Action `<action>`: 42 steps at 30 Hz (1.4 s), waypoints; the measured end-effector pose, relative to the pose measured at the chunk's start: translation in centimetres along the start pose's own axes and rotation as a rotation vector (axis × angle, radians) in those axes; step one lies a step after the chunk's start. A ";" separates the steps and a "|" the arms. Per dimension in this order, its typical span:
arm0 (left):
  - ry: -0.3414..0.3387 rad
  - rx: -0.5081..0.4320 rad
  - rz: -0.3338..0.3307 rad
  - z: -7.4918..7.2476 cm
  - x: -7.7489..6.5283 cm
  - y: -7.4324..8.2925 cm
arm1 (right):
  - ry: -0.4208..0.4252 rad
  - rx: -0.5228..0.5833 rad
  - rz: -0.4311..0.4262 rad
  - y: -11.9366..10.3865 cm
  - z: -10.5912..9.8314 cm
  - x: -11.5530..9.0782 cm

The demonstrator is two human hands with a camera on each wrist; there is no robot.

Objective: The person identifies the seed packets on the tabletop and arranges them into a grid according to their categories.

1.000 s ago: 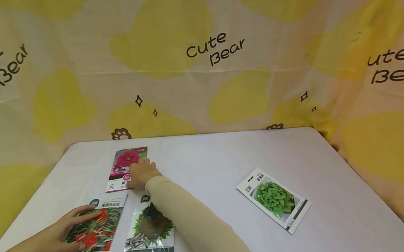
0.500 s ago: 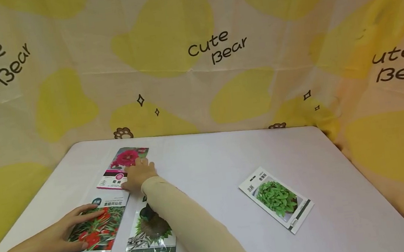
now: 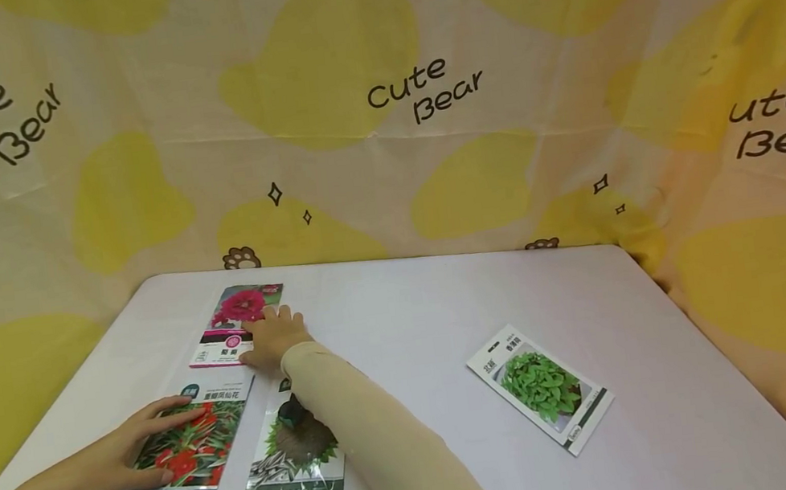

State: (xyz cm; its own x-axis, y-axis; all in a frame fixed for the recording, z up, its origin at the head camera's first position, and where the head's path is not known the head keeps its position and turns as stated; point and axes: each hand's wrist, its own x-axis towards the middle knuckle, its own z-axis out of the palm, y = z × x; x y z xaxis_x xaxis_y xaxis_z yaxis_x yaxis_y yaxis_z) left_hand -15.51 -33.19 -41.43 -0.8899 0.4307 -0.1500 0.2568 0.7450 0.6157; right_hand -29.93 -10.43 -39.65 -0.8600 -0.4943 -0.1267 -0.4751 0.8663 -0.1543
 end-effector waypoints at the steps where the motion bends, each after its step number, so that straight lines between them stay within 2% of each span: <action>1: 0.000 -0.002 0.000 0.0 0.0 0.0 | 0.001 0.000 -0.001 0.1 0.1 0.1; 9: 0.006 0.007 0.015 0.1 0.2 -0.1 | -0.009 -0.002 0.039 0.4 0.3 0.5; 16: 0.011 0.009 0.027 0.1 0.4 0.0 | 0.034 -0.009 0.036 0.4 -0.4 -0.1; 24: 0.015 0.010 0.034 0.1 0.6 0.0 | 0.038 -0.029 0.051 0.5 -0.6 -0.3; 32: 0.001 -0.006 0.020 0.1 0.6 -0.1 | 0.019 0.029 0.047 0.7 -0.5 -0.1; 37: -0.013 -0.023 0.009 0.1 0.4 -0.2 | -0.023 0.089 0.061 1.1 -0.7 -0.3; 42: -0.002 0.005 0.038 0.1 0.3 -0.3 | -0.005 0.112 0.033 2.0 -1.4 -0.7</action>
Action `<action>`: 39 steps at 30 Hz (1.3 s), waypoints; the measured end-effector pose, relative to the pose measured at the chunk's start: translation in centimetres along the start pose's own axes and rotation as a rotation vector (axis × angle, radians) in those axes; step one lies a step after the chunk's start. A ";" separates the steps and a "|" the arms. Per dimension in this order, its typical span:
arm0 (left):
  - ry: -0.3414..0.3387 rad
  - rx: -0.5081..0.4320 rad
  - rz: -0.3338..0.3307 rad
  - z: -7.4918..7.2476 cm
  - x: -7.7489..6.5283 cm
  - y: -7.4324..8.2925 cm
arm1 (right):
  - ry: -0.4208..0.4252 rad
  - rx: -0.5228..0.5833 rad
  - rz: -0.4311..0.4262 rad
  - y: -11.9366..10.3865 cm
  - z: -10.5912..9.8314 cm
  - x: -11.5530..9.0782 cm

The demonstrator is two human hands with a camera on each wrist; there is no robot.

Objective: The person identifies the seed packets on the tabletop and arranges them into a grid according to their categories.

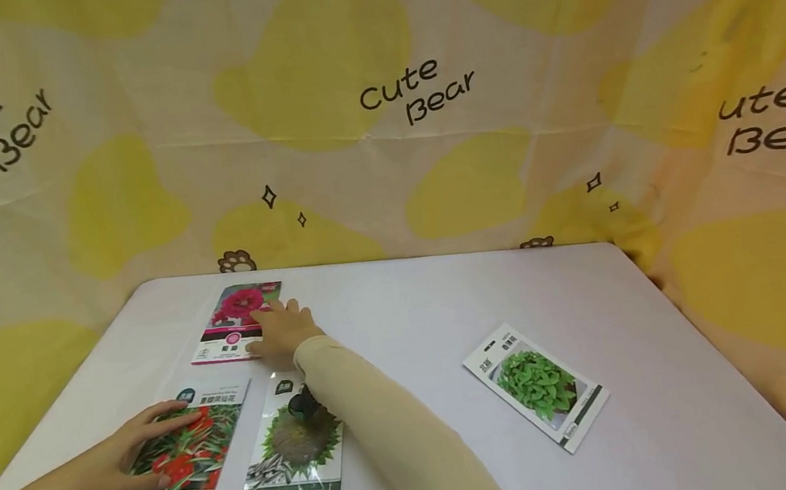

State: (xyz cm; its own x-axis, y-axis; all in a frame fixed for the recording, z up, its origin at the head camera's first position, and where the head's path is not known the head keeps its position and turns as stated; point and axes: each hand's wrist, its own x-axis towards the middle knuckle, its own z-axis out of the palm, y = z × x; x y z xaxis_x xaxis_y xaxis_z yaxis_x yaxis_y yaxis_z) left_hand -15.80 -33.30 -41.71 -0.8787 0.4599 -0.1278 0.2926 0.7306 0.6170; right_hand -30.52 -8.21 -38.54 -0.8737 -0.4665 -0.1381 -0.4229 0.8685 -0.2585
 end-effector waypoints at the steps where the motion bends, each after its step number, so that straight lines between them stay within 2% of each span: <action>1: 0.004 0.007 0.007 0.0 0.0 0.0 | 0.002 -0.010 -0.012 0.2 -0.1 -0.1; 5: 0.010 0.014 0.018 0.0 -0.3 -0.2 | 0.013 -0.054 -0.062 1.0 -0.5 -0.2; 13: 0.042 0.071 0.004 0.3 -0.9 -1.0 | 0.048 -0.044 -0.103 1.6 -1.1 -1.2; 25: 0.034 0.052 0.038 0.4 -0.5 -0.8 | 0.102 -0.086 -0.167 3.7 -1.7 -4.4; 35: 0.035 0.022 0.055 0.5 -0.2 -1.0 | 0.124 -0.042 -0.191 6.0 -1.5 -7.7; 39: 0.051 0.054 0.045 0.5 -0.2 -1.2 | 0.136 -0.023 -0.204 7.0 -1.4 -9.1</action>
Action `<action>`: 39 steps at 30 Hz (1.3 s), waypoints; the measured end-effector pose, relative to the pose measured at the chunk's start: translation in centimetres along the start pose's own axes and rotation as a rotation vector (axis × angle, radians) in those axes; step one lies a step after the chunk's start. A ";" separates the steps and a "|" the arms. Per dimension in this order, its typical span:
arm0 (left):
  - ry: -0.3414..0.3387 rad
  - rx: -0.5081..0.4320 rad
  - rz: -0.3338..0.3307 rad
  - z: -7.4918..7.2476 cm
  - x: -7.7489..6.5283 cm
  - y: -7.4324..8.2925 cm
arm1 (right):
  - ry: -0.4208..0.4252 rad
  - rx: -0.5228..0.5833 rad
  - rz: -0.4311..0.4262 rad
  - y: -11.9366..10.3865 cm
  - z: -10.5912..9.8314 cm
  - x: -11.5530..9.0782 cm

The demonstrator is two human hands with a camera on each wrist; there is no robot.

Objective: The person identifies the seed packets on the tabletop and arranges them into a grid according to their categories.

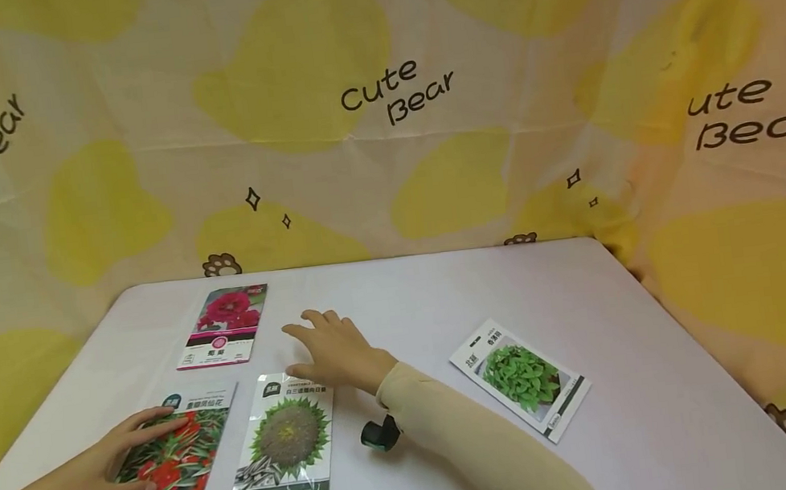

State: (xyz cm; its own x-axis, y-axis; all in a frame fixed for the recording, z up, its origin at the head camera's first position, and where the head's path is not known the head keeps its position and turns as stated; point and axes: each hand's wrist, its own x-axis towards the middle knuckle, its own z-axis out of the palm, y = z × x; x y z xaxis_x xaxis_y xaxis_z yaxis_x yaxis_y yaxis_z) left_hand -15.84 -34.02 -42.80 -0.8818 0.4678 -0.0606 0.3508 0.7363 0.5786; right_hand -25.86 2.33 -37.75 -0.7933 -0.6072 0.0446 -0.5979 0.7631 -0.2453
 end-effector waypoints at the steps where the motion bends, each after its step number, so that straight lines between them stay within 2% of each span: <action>1: 0.004 0.008 -0.002 0.0 0.0 0.0 | 0.002 0.004 -0.004 0.1 -0.1 -0.4; 4: 0.012 0.023 0.001 0.1 -0.1 -0.1 | 0.021 0.020 -0.011 0.6 -0.2 -1.4; 14: -0.005 -0.020 0.013 0.1 0.0 -0.1 | 0.074 0.081 -0.023 3.3 -0.9 -4.9; 20: 0.016 -0.015 0.009 0.1 0.2 0.1 | 0.114 0.121 -0.035 5.4 -1.7 -6.9; 28: 0.009 -0.001 0.000 0.2 0.1 -0.3 | 0.145 0.139 -0.014 8.3 -2.3 -9.6; 33: 0.026 -0.007 0.019 0.3 0.1 -0.1 | 0.173 0.151 0.002 9.8 -2.8 -11.2; 39: 0.014 -0.012 0.023 0.1 0.1 0.2 | 0.158 0.183 0.049 12.0 -3.6 -13.2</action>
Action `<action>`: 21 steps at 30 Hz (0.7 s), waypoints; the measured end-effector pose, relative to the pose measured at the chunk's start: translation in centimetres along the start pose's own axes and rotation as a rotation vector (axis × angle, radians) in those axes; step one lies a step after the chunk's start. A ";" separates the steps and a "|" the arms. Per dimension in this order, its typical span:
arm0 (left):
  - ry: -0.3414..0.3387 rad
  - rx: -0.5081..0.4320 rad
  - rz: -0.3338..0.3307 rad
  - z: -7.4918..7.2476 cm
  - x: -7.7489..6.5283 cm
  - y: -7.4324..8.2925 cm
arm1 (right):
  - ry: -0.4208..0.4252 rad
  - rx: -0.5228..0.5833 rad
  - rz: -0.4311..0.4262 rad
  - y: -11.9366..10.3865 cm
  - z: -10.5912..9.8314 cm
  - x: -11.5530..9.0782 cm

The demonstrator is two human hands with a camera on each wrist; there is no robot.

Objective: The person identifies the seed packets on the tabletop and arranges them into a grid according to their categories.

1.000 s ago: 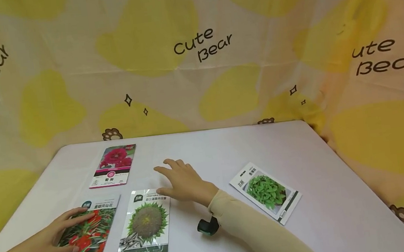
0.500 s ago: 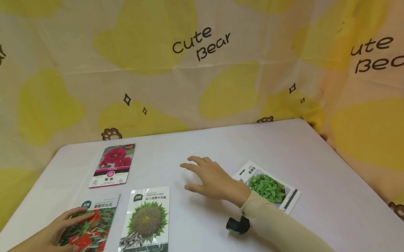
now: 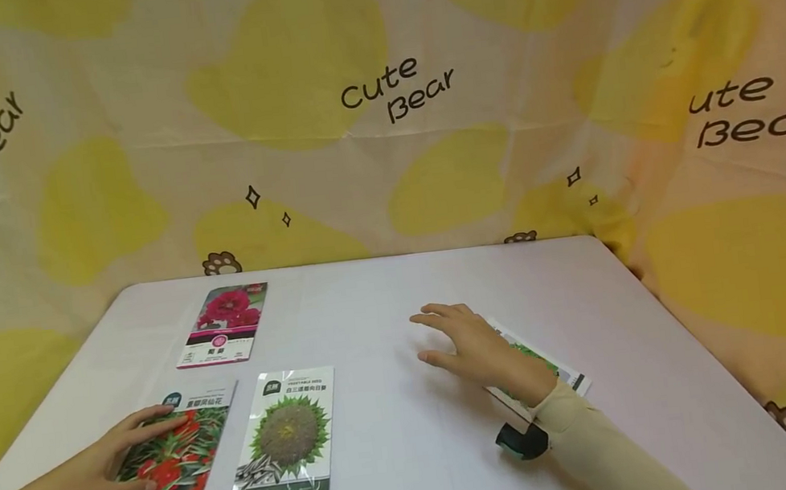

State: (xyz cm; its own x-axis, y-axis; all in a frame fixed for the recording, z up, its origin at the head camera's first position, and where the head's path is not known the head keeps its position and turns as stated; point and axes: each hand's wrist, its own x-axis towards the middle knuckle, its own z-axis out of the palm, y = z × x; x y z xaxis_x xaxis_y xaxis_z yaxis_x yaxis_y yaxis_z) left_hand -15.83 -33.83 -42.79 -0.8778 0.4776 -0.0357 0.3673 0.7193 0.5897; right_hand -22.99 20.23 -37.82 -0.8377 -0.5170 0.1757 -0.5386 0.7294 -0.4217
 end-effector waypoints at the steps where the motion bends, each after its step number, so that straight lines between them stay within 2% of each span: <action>1: 0.001 0.003 0.001 0.1 0.0 0.0 | -0.004 0.007 0.006 0.4 -0.3 -0.3; 11: 0.007 0.020 -0.003 -0.1 0.0 0.1 | -0.083 0.081 0.021 4.6 -2.6 -3.8; 21: -0.038 0.006 -0.043 -0.2 0.2 0.3 | -0.246 0.150 0.070 7.7 -4.3 -6.1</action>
State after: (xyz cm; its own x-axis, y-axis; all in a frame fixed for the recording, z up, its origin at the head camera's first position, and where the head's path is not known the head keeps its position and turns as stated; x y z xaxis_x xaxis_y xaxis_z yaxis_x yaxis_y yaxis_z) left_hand -15.98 -33.65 -42.45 -0.8808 0.4645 -0.0914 0.3312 0.7425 0.5822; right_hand -22.35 30.92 -38.31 -0.8156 -0.5742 -0.0713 -0.4458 0.7022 -0.5551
